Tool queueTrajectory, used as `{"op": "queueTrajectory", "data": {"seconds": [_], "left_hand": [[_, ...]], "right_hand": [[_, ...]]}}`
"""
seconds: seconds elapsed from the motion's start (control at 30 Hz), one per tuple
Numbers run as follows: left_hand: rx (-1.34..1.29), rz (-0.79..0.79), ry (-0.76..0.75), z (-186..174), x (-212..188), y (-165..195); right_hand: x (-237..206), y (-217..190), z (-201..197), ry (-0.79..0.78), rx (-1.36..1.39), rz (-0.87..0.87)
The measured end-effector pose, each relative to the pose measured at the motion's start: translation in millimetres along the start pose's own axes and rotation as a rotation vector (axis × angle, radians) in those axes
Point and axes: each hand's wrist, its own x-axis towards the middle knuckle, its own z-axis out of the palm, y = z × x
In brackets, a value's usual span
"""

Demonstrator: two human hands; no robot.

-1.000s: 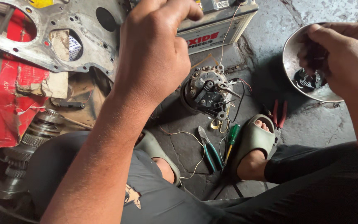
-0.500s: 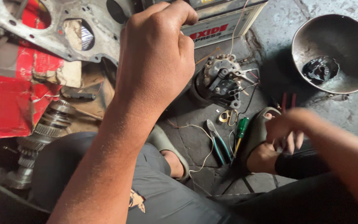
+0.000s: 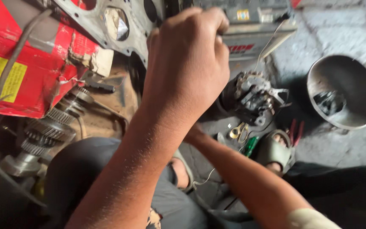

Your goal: The person sits on the floor and uses a test light connected to a car battery to check continuity on a small electrical component. They repeatedly touch the test light to various terminals on the component, observing the light to diagnose the circuit.

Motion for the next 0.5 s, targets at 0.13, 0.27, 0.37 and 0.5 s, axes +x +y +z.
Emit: {"op": "queueTrajectory", "data": {"seconds": [0.13, 0.27, 0.37, 0.5], "left_hand": [[0.047, -0.149, -0.003, -8, 8, -14], [0.093, -0.273, 0.0, -15, 18, -22], [0.044, -0.28, -0.015, -15, 30, -22], [-0.04, -0.19, 0.015, -11, 42, -13]], "right_hand": [[18, 0, 11, 0.04, 0.263, 0.092], [18, 25, 15, 0.139, 0.861, 0.217], [-2, 49, -6, 0.09, 1.328, 0.146], [-48, 71, -76, 0.164, 1.433, 0.092]]}}
